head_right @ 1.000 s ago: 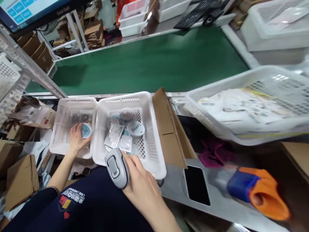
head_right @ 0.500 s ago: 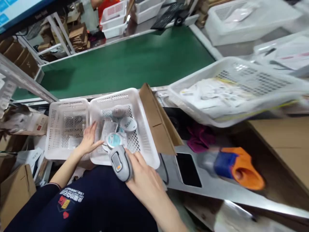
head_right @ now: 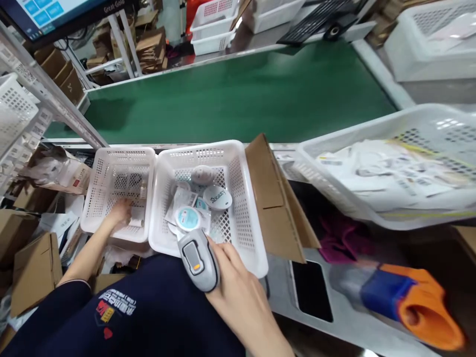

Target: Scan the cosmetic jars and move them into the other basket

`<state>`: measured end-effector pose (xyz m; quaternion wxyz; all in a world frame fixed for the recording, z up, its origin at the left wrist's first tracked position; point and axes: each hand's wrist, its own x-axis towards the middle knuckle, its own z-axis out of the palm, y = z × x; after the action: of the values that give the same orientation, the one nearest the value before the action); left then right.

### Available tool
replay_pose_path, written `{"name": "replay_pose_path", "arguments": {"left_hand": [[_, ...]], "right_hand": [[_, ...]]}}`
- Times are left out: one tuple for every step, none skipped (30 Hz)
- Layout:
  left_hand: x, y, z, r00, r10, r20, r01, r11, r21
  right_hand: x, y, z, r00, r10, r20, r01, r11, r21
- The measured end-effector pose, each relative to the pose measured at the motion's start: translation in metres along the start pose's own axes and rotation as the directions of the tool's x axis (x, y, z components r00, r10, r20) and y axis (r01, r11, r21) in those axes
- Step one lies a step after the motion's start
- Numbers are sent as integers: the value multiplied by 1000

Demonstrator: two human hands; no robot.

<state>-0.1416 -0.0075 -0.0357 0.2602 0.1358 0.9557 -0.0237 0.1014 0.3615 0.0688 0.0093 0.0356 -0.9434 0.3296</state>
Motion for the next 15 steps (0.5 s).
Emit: {"name": "replay_pose_path", "arguments": {"left_hand": [[1, 0, 0, 1000, 11, -5, -11, 1000, -4], [3, 0, 0, 1000, 20, 2, -20, 1000, -10], [5, -1, 0, 999, 30, 16, -29, 999, -18], [6, -1, -2, 999, 42, 28, -41, 999, -28], [7, -2, -5, 998, 55, 30, -54, 998, -42], [6, -4, -10, 998, 67, 17, -66, 996, -62], [5, -6, -15, 997, 71, -12, -72, 993, -89], [3, -8, -23, 997, 62, -55, -69, 990, -124], [0, -9, -31, 993, 40, -111, -58, 984, -166], [-4, -9, -40, 985, 8, -172, -45, 976, -211], [-7, -8, -49, 973, -25, -229, -34, 968, -249], [-10, -3, -57, 957, -51, -285, -43, 948, -315], [-13, 4, -64, 939, -72, -336, -82, 902, -425], [-15, 15, -69, 923, -89, -375, -151, 811, -565], [-17, 28, -73, 911, -104, -399, -233, 668, -707]], "right_hand": [[-2, 2, 1, 1000, 5, 6, -5, 1000, -2], [-3, 4, 2, 1000, 7, 7, -7, 1000, 0], [-5, 6, 2, 1000, 9, 6, -9, 1000, 3], [-6, 6, 2, 1000, 8, 6, -8, 1000, 7], [-7, 7, 2, 1000, 13, 6, -13, 1000, 10], [-8, 7, 3, 1000, 26, 3, -26, 1000, 11], [-8, 8, 3, 999, 37, 5, -37, 999, 12], [-9, 8, 4, 999, 46, 8, -46, 999, 12], [-8, 8, 4, 998, 53, 16, -53, 998, 15], [-7, 7, 5, 998, 63, 13, -63, 998, 16], [-6, 5, 5, 997, 72, 12, -72, 997, 17], [-3, 2, 4, 997, 80, 22, -80, 997, 18], [1, -2, 3, 995, 95, 41, -96, 995, 19], [6, -7, 2, 991, 115, 69, -117, 993, 18], [11, -14, 0, 985, 134, 112, -136, 991, 16]]}}
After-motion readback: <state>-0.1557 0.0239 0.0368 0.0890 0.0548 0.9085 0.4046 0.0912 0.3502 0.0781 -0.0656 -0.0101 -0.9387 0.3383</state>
